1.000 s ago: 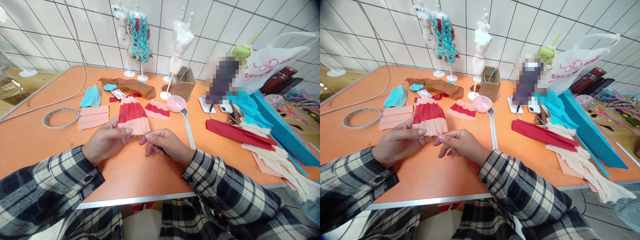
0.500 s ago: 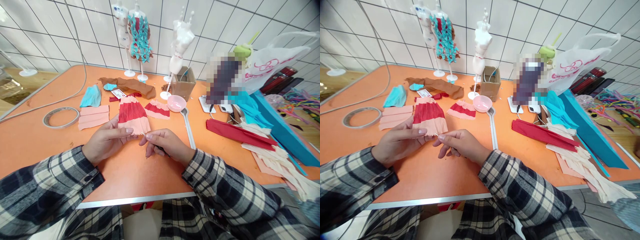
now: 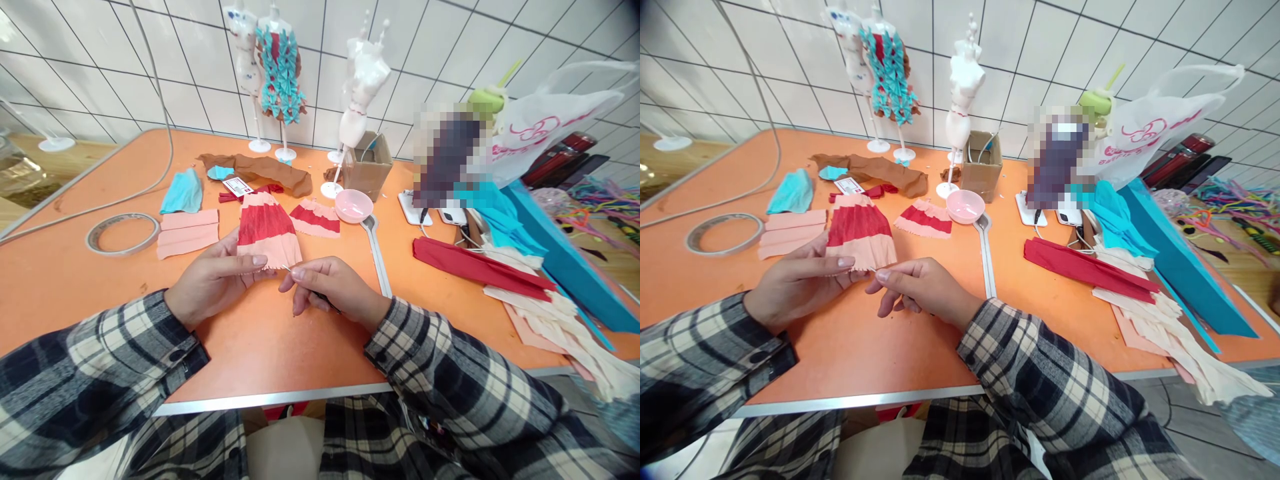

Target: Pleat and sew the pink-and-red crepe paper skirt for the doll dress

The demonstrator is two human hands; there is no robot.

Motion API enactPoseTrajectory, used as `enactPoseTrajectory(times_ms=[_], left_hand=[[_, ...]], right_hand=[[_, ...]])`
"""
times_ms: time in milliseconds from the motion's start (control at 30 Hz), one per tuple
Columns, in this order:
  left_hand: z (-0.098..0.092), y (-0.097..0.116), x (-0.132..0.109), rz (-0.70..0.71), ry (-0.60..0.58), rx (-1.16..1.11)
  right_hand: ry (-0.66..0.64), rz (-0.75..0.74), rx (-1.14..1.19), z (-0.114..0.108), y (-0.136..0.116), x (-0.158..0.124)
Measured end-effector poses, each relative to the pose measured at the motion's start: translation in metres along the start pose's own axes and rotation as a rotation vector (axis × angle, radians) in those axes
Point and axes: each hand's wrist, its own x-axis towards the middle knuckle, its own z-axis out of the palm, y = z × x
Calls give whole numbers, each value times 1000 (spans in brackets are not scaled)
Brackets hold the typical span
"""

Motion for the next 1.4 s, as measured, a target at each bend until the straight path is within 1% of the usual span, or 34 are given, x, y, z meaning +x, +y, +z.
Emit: enactPoseTrajectory(times_ms=[700, 1000, 1167, 1400], left_hand=[[2, 0, -1, -3, -30, 11], [2, 1, -1, -25, 3, 55], [3, 1, -1, -35, 18, 34], [2, 0, -1, -18, 0, 30]], right_hand=[[9, -13, 31, -2, 3, 0], [-5, -2, 20, -1, 1, 0], [-18, -1, 25, -2, 1, -1], [-14, 10, 24, -2, 2, 0]])
